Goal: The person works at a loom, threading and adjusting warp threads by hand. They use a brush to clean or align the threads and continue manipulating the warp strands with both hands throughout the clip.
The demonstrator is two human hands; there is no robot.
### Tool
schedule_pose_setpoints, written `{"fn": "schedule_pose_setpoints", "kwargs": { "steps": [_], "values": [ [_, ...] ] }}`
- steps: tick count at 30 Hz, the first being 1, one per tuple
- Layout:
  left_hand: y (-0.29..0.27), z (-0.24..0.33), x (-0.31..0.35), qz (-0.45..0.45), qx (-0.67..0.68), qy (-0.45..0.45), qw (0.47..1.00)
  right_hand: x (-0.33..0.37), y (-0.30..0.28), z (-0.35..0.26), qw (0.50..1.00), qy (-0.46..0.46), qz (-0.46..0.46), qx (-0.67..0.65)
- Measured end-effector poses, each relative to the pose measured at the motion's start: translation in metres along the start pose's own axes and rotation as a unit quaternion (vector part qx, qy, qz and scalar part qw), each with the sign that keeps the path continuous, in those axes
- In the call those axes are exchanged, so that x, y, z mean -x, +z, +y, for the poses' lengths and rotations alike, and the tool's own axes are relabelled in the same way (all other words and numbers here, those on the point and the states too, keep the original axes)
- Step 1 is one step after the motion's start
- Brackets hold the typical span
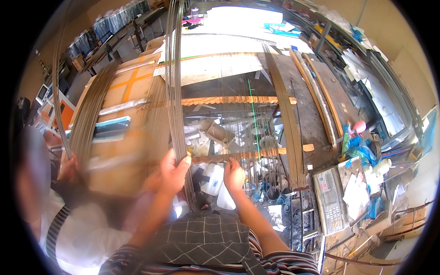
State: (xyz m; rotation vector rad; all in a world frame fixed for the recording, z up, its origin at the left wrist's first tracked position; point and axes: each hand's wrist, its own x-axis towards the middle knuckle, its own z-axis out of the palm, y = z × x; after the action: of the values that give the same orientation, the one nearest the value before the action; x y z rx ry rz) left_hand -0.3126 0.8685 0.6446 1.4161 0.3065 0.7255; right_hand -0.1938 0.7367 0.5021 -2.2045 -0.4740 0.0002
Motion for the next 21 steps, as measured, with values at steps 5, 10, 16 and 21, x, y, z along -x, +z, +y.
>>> {"fn": "schedule_pose_setpoints", "kwargs": {
  "steps": [5, 10, 16, 21],
  "values": [
    [0.001, 0.009, 0.001, 0.006, -0.004, 0.000, 1.000, -0.011, 0.005, -0.003, 1.000, -0.004, 0.000, 0.004],
    [-0.001, 0.010, 0.001, 0.007, -0.024, 0.013, 1.000, -0.023, 0.011, 0.000, 1.000, -0.018, 0.018, 0.000],
    [-0.001, 0.011, 0.002, 0.019, -0.021, 0.016, 0.999, -0.029, 0.015, -0.001, 1.000, -0.016, 0.019, 0.002],
    [-0.002, 0.014, 0.002, 0.018, -0.034, 0.012, 0.999, -0.040, 0.009, -0.014, 1.000, -0.013, -0.002, 0.011]
  ]
}}
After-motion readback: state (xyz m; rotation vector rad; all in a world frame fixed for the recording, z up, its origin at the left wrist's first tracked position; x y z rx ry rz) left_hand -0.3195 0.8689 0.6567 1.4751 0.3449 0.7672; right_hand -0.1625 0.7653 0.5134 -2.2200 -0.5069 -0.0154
